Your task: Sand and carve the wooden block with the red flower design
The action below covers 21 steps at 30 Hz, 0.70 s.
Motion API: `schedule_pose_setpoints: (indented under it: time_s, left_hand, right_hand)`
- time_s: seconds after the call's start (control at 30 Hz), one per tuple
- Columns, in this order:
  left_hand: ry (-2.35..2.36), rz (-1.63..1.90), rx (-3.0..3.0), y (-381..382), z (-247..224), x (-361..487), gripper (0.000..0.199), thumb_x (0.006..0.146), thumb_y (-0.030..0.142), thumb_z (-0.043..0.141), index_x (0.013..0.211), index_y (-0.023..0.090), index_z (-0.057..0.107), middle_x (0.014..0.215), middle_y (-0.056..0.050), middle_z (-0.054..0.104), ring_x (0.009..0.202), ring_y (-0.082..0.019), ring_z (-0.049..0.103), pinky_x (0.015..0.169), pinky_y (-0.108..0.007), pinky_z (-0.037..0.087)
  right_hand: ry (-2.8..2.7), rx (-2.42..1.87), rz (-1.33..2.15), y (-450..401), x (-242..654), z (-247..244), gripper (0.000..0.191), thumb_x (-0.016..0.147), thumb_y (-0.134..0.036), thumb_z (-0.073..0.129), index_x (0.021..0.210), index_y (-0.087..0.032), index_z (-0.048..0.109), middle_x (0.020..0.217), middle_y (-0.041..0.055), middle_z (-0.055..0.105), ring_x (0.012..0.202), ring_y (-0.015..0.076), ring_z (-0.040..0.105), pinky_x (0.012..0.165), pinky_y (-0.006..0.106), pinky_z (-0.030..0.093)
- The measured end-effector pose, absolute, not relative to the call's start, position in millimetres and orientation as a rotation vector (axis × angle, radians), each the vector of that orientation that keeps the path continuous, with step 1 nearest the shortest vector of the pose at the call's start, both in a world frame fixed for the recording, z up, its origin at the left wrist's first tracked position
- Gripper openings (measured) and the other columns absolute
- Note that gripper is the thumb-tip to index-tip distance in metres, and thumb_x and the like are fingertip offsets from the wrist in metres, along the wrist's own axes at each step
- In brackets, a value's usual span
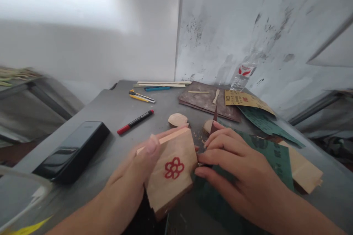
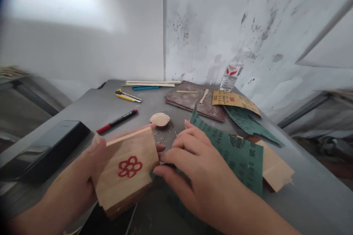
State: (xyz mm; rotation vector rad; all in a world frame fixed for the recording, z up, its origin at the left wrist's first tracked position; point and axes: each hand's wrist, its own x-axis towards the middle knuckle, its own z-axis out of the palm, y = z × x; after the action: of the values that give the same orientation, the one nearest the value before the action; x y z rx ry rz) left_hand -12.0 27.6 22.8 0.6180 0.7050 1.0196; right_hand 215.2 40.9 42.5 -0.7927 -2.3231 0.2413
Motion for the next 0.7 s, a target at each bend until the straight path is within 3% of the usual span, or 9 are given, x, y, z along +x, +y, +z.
schedule_pose_setpoints:
  time_s: [0.03,0.1,0.2,0.37,0.47,0.57,0.7]
  left_hand:
    - [0.707,0.989,0.608,29,25,-11,0.040,0.099,0.055,0.058,0.112,0.023,0.078,0.103,-0.001,0.085,0.093,-0.020,0.079,0.084,-0.025,0.060]
    - [0.732,0.958,0.639,32,30,-8,0.045,0.100,0.056,0.055,0.119,0.021,0.076,0.099,-0.002,0.084,0.098,-0.024,0.078,0.087,-0.029,0.058]
    - [0.787,0.965,0.613,34,36,-4,0.047,0.089,0.059,0.069,0.115,0.020,0.076,0.096,-0.004,0.083,0.097,-0.026,0.077,0.085,-0.030,0.057]
    - [0.840,1.028,0.450,33,32,3,0.049,0.073,0.061,0.084,0.100,0.021,0.076,0.084,-0.004,0.081,0.075,-0.021,0.073,0.071,-0.030,0.057]
    - [0.847,1.027,0.413,31,28,5,0.056,0.065,0.064,0.088,0.098,0.021,0.076,0.083,-0.005,0.080,0.072,-0.022,0.072,0.070,-0.032,0.057]
    - [0.777,0.942,0.465,28,24,4,0.047,0.070,0.058,0.087,0.098,0.022,0.079,0.088,-0.004,0.080,0.078,-0.021,0.072,0.074,-0.031,0.056]
    - [0.757,0.904,0.605,22,13,0,0.033,0.092,0.053,0.068,0.108,0.027,0.080,0.102,-0.004,0.081,0.096,-0.026,0.073,0.087,-0.036,0.056]
  right_hand:
    - [-2.350,-0.783,0.241,41,216,43,0.004,0.098,-0.017,0.068,0.098,-0.021,0.070,0.093,0.0020,0.067,0.097,0.0194,0.064,0.119,0.046,0.036]
    - [-2.397,-0.777,0.229,43,218,44,0.003,0.099,-0.018,0.066,0.096,-0.019,0.068,0.098,0.0042,0.066,0.105,0.0203,0.061,0.121,0.045,0.033]
    - [-2.455,-0.775,0.214,45,222,45,0.005,0.100,-0.019,0.064,0.095,-0.018,0.064,0.096,0.0043,0.065,0.114,0.0229,0.057,0.124,0.049,0.026]
    - [-2.496,-0.789,0.246,40,217,44,0.010,0.100,-0.019,0.065,0.090,-0.021,0.062,0.086,-0.0006,0.062,0.096,0.0199,0.059,0.125,0.052,0.022]
    - [-2.458,-0.799,0.221,34,209,40,0.012,0.098,-0.020,0.068,0.086,-0.020,0.064,0.082,-0.0012,0.060,0.090,0.0196,0.056,0.125,0.053,0.022]
    - [-2.430,-0.804,0.192,31,205,37,0.013,0.097,-0.018,0.067,0.084,-0.020,0.064,0.079,-0.0015,0.061,0.091,0.0202,0.056,0.125,0.055,0.021]
    - [-2.394,-0.857,0.149,29,203,39,0.015,0.097,-0.013,0.063,0.084,-0.020,0.062,0.077,-0.0012,0.061,0.089,0.0205,0.055,0.124,0.056,0.023]
